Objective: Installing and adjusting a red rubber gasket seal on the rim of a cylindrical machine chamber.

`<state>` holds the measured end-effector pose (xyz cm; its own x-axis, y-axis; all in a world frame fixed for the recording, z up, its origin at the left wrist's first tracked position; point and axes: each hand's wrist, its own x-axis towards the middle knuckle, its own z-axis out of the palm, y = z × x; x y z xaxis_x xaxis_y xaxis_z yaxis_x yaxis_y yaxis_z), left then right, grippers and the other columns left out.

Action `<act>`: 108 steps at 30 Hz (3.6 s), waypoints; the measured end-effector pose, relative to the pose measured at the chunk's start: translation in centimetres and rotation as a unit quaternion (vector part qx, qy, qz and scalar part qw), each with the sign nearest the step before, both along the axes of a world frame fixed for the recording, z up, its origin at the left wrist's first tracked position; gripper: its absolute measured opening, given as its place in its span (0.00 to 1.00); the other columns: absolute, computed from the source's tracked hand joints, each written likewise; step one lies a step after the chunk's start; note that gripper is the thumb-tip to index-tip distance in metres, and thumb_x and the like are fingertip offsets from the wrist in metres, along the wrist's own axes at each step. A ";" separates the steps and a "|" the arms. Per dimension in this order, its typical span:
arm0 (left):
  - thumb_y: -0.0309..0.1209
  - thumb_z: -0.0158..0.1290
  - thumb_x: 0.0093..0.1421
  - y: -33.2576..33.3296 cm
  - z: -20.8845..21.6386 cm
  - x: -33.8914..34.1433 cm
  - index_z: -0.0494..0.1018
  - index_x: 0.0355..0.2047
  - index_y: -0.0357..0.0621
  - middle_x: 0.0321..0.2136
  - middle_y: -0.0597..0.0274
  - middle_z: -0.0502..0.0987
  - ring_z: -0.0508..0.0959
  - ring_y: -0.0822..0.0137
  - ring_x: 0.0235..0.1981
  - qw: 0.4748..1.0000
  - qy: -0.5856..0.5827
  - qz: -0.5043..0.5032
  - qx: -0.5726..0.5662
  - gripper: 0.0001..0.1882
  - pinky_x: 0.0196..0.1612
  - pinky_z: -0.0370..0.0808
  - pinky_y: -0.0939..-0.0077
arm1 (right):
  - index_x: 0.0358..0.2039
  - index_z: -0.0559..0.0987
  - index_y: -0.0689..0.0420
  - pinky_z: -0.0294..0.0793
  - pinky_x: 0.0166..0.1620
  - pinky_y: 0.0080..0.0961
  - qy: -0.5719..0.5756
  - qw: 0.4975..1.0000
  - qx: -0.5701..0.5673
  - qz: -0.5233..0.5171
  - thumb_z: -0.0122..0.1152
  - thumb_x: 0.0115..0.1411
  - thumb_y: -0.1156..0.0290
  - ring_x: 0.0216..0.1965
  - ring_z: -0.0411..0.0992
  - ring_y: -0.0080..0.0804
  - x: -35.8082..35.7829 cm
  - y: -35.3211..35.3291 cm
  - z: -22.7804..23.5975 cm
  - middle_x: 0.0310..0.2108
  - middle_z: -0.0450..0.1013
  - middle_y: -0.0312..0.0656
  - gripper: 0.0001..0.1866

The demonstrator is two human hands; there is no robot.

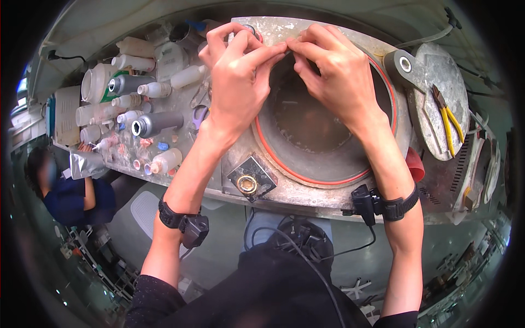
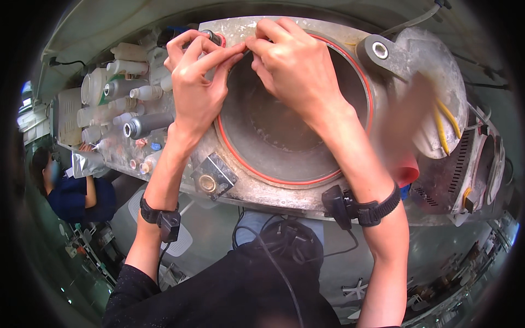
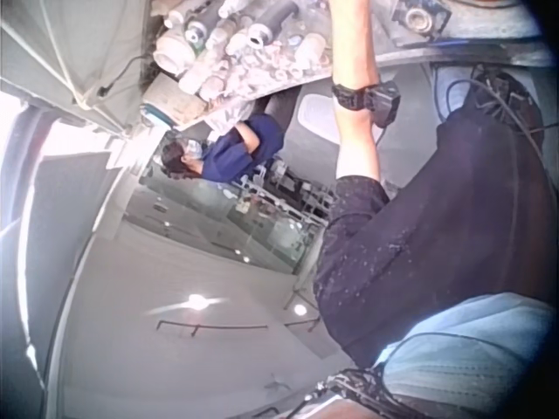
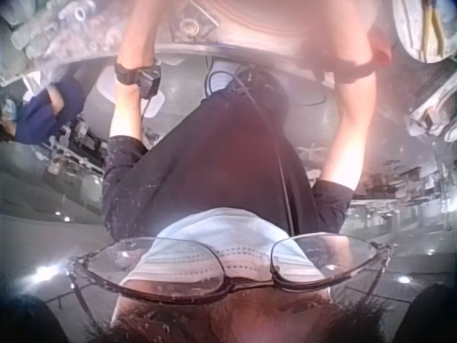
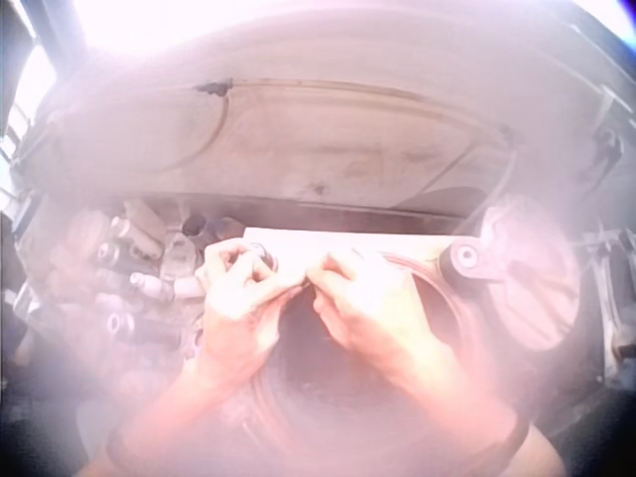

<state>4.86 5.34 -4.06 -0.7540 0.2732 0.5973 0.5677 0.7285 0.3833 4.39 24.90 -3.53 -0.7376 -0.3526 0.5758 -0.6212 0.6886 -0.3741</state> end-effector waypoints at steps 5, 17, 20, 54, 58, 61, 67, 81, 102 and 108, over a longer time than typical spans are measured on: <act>0.26 0.68 0.55 0.0 0.0 0.3 0.89 0.39 0.56 0.31 0.73 0.77 0.71 0.59 0.54 1.000 -0.014 -0.003 -0.012 0.12 0.55 0.59 0.57 | 0.37 0.85 0.55 0.85 0.38 0.33 0.021 0.999 0.035 -0.023 0.72 0.50 0.74 0.47 0.78 0.33 0.1 -0.3 -0.2 0.39 0.77 0.34 0.12; 0.26 0.72 0.54 -0.4 1.0 0.2 0.89 0.41 0.49 0.29 0.67 0.86 0.77 0.62 0.50 0.998 -0.032 0.009 0.051 0.13 0.56 0.69 0.65 | 0.38 0.85 0.57 0.86 0.38 0.30 0.024 0.998 0.063 -0.015 0.71 0.50 0.75 0.47 0.79 0.31 0.3 -0.4 0.2 0.40 0.77 0.33 0.12; 0.26 0.72 0.54 -0.5 1.1 0.1 0.89 0.39 0.48 0.29 0.67 0.86 0.77 0.62 0.50 0.999 -0.031 0.015 0.037 0.11 0.56 0.70 0.64 | 0.37 0.85 0.57 0.85 0.38 0.31 0.022 0.998 0.059 -0.015 0.71 0.51 0.75 0.47 0.79 0.31 0.3 -0.5 0.2 0.40 0.77 0.33 0.11; 0.19 0.69 0.53 0.5 1.6 -0.2 0.88 0.38 0.44 0.30 0.64 0.80 0.78 0.60 0.43 1.000 0.005 -0.026 -0.005 0.12 0.49 0.73 0.65 | 0.35 0.83 0.57 0.84 0.37 0.33 0.025 0.999 0.040 -0.015 0.71 0.50 0.75 0.44 0.79 0.34 0.2 -0.5 -0.1 0.38 0.76 0.36 0.10; 0.20 0.68 0.53 0.6 1.6 -0.2 0.87 0.38 0.44 0.30 0.64 0.80 0.78 0.59 0.43 0.999 -0.003 -0.034 -0.005 0.11 0.49 0.72 0.65 | 0.34 0.83 0.57 0.84 0.37 0.33 0.020 0.999 0.036 -0.013 0.71 0.50 0.75 0.43 0.79 0.34 0.4 -0.5 0.1 0.38 0.76 0.36 0.10; 0.20 0.67 0.55 0.8 1.6 0.0 0.87 0.38 0.44 0.31 0.63 0.80 0.78 0.58 0.44 1.000 -0.006 -0.029 -0.008 0.10 0.50 0.72 0.64 | 0.34 0.83 0.58 0.84 0.37 0.33 0.025 0.999 0.043 -0.012 0.70 0.51 0.75 0.43 0.79 0.35 0.4 -0.6 0.1 0.38 0.76 0.36 0.09; 0.21 0.64 0.57 1.2 2.3 0.0 0.86 0.38 0.42 0.33 0.62 0.81 0.77 0.55 0.46 0.997 -0.034 -0.012 -0.062 0.08 0.52 0.70 0.60 | 0.36 0.86 0.58 0.82 0.39 0.36 -0.005 1.000 0.015 0.001 0.69 0.56 0.74 0.40 0.80 0.38 0.1 -0.2 0.5 0.36 0.77 0.38 0.07; 0.24 0.65 0.56 0.9 2.5 0.4 0.87 0.37 0.41 0.36 0.64 0.81 0.73 0.55 0.55 0.996 -0.037 0.008 -0.085 0.08 0.59 0.61 0.53 | 0.29 0.86 0.60 0.80 0.38 0.40 -0.056 0.997 -0.054 -0.003 0.69 0.57 0.73 0.34 0.80 0.44 -0.3 -0.6 1.1 0.31 0.77 0.41 0.04; 0.24 0.71 0.51 0.5 1.0 1.0 0.88 0.39 0.48 0.31 0.68 0.83 0.78 0.62 0.44 1.000 0.017 0.017 0.019 0.13 0.51 0.71 0.67 | 0.26 0.80 0.62 0.84 0.37 0.37 0.018 0.997 0.073 0.029 0.65 0.51 0.77 0.37 0.80 0.39 0.1 -1.1 1.1 0.35 0.77 0.41 0.03; 0.27 0.69 0.55 0.3 2.0 1.1 0.88 0.39 0.49 0.32 0.69 0.82 0.77 0.62 0.47 0.999 -0.007 0.029 -0.044 0.10 0.55 0.63 0.64 | 0.36 0.82 0.62 0.84 0.36 0.35 0.023 0.999 0.033 0.021 0.66 0.54 0.76 0.41 0.80 0.36 0.9 -0.7 0.3 0.39 0.76 0.39 0.09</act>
